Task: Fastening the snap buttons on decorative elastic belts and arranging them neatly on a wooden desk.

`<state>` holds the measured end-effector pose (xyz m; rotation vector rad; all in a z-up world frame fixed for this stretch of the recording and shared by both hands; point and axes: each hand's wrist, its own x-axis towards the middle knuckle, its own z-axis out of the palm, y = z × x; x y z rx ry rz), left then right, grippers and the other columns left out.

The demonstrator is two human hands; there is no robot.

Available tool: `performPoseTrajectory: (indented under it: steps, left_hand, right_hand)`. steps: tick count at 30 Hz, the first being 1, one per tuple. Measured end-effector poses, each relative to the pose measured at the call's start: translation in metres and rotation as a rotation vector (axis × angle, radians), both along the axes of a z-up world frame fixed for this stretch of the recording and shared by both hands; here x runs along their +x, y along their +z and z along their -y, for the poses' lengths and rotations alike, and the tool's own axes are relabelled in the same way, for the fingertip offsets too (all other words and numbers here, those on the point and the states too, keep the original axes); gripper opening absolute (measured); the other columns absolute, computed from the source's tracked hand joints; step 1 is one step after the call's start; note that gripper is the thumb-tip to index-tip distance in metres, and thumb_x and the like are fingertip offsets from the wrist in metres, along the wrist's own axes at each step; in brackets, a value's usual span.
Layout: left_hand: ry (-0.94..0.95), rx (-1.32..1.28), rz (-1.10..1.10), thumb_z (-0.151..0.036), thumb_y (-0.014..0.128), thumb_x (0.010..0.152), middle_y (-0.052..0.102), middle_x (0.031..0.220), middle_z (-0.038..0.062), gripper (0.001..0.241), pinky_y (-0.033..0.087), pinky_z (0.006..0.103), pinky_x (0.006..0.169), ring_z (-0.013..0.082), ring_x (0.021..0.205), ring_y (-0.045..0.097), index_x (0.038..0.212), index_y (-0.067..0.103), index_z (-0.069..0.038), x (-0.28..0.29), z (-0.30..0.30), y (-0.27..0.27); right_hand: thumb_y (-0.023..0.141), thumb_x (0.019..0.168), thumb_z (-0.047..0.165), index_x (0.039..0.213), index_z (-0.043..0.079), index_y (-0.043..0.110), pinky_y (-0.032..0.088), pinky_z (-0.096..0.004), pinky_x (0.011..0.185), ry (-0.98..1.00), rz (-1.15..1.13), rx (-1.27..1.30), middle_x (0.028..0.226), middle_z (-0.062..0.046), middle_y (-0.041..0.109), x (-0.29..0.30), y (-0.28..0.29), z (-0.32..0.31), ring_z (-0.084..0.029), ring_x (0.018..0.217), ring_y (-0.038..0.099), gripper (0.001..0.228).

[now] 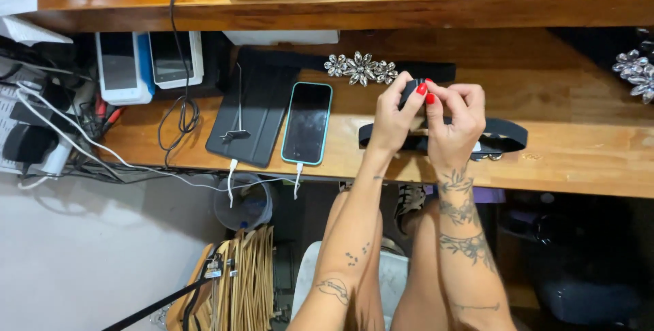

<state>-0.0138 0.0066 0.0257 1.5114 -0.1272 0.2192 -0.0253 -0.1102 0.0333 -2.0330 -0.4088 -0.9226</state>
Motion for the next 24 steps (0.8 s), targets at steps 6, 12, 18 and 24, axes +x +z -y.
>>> performPoseTrajectory:
  steps: [6, 12, 18, 24]
  left_hand:
    - [0.089, 0.065, 0.178, -0.042, 0.042, 0.108, 0.056, 0.071, 0.018, 0.035, 0.053, 0.04, 0.067, 0.0275, 0.066, 0.061, 0.096, 0.057, -0.013, -0.003, 0.021, -0.028]
    - [0.084, 0.224, 0.252, -0.036, 0.043, 0.107, 0.056, 0.068, 0.018, 0.029, 0.053, 0.0418, 0.061, 0.0382, 0.064, 0.063, 0.094, 0.055, -0.013, -0.005, 0.029, -0.028]
    - [0.107, 0.235, 0.333, -0.037, 0.043, 0.107, 0.055, 0.068, 0.015, 0.032, 0.055, 0.0391, 0.063, 0.0362, 0.063, 0.064, 0.091, 0.055, -0.013, -0.013, 0.041, -0.026]
    - [0.044, -0.038, 0.321, -0.035, 0.05, 0.105, 0.058, 0.074, 0.007, 0.029, 0.054, 0.0322, 0.067, 0.0224, 0.066, 0.06, 0.088, 0.058, -0.014, -0.01, 0.057, -0.052]
  right_hand:
    - [0.052, 0.112, 0.039, 0.119, 0.008, 0.066, 0.052, -0.039, 0.075, 0.03, -0.364, 0.376, 0.09, -0.014, 0.065, -0.004, -0.011, -0.01, -0.024, 0.076, 0.06, 0.034]
    - [0.052, 0.116, 0.028, 0.115, 0.005, 0.064, 0.051, -0.04, 0.079, 0.129, -0.556, 0.327, 0.095, -0.017, 0.069, 0.0, -0.019, 0.02, -0.019, 0.082, 0.059, 0.026]
    - [0.04, 0.119, 0.032, 0.097, 0.007, 0.068, 0.049, -0.028, 0.075, -0.006, -0.461, 0.445, 0.082, -0.009, 0.065, 0.0, -0.011, 0.008, -0.012, 0.078, 0.053, 0.043]
    - [0.05, 0.113, 0.031, 0.097, 0.01, 0.067, 0.045, -0.017, 0.072, -0.011, -0.435, 0.736, 0.081, 0.004, 0.057, -0.001, -0.009, -0.002, -0.003, 0.073, 0.048, 0.031]
